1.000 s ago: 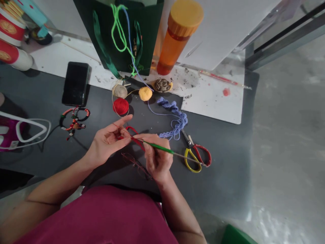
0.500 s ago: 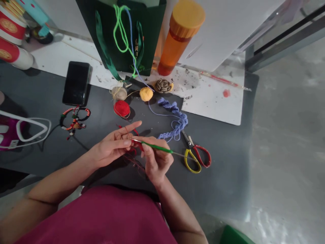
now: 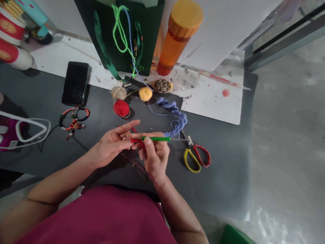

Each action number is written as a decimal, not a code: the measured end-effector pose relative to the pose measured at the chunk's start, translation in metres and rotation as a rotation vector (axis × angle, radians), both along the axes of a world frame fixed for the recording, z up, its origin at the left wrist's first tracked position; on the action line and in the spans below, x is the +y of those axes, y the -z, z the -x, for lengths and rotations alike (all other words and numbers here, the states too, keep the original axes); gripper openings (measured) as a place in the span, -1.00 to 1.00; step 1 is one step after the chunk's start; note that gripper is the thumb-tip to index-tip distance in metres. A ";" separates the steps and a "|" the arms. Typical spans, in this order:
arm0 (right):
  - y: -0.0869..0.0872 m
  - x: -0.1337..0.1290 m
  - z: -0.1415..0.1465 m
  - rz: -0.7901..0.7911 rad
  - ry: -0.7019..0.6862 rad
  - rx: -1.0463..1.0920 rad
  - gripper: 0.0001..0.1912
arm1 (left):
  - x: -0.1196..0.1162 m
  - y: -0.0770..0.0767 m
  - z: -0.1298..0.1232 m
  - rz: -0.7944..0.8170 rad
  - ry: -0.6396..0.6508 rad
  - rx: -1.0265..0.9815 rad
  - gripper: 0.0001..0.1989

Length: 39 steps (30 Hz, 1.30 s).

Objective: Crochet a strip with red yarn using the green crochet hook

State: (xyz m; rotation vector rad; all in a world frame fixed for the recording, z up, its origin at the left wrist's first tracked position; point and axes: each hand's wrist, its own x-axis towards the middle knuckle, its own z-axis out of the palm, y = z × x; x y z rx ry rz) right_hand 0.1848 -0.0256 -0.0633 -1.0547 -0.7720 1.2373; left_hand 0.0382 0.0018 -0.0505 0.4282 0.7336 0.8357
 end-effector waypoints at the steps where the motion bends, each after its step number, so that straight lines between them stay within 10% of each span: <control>1: 0.000 -0.001 0.001 -0.024 -0.003 -0.014 -0.86 | -0.001 0.000 -0.001 -0.024 -0.013 0.005 -0.43; 11: 0.011 -0.005 -0.001 -0.569 0.101 -0.657 -0.61 | -0.004 0.004 -0.004 0.011 -0.111 0.028 -0.40; 18: 0.010 -0.009 -0.001 -0.188 0.123 -0.338 -0.91 | -0.001 0.002 -0.002 0.105 -0.020 -0.091 -0.46; 32: -0.002 0.004 -0.006 0.207 0.040 -0.041 -0.75 | 0.000 0.008 0.001 0.072 0.089 -0.059 -0.45; 39: 0.001 0.001 0.002 0.084 0.006 -0.001 -0.68 | -0.002 0.000 -0.001 -0.044 -0.013 0.048 -0.46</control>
